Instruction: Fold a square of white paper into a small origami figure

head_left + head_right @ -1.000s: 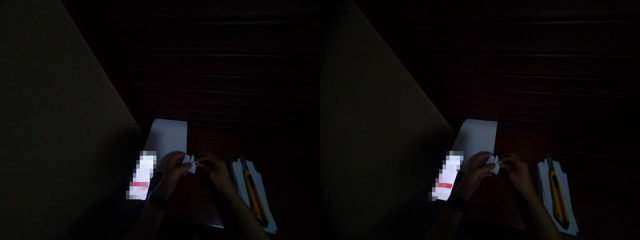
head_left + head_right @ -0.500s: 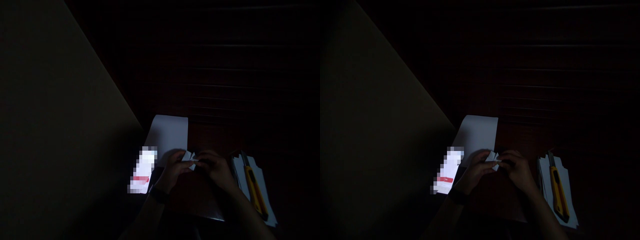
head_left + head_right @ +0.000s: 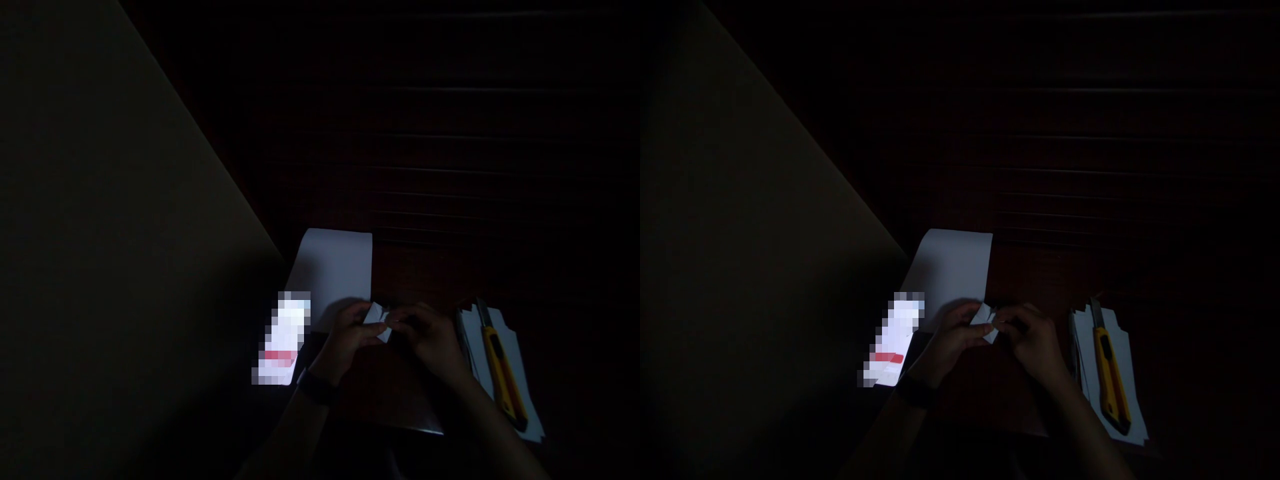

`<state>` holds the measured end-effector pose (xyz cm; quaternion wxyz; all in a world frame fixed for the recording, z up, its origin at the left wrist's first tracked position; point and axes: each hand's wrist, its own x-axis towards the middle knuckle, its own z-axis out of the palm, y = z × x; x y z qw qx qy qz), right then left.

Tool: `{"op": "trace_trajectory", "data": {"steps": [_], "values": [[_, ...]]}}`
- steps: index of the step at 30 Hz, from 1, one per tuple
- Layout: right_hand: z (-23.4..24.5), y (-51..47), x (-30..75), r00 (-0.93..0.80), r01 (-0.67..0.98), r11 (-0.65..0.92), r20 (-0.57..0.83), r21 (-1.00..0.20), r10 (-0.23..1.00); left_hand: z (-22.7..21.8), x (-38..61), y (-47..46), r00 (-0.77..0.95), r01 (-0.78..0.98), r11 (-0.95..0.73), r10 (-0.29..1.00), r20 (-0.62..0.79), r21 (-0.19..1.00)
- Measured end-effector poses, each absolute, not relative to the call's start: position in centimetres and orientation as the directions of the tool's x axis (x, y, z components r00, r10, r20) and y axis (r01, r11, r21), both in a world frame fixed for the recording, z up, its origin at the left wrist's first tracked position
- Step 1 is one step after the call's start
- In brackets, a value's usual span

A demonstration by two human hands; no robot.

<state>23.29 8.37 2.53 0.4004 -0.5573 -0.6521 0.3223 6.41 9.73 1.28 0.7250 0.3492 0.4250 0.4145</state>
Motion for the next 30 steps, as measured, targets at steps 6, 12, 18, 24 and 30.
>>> {"op": "trace_trajectory", "data": {"steps": [6,12,18,24,30], "values": [[3.0,7.5,23.3,-0.016,0.517,0.178,0.198,-0.838,0.980,1.8,6.6,9.2,0.317,-0.294,0.405,0.896,-0.312,0.866],[3.0,6.6,23.2,0.012,0.556,0.211,0.261,-0.804,0.965,2.3,6.2,9.0,0.360,-0.356,0.469,0.867,-0.345,0.808],[2.6,6.4,23.3,-0.099,0.592,0.351,0.367,-0.725,0.925,2.2,5.9,9.4,0.368,-0.364,0.486,0.859,-0.357,0.794],[2.0,6.8,24.1,-0.220,0.603,0.474,0.437,-0.641,0.872,2.3,6.1,9.9,0.333,-0.377,0.520,0.848,-0.412,0.766],[2.5,6.6,24.4,-0.284,0.581,0.515,0.437,-0.630,0.854,2.5,6.2,10.0,0.398,-0.370,0.545,0.825,-0.402,0.752]]}}
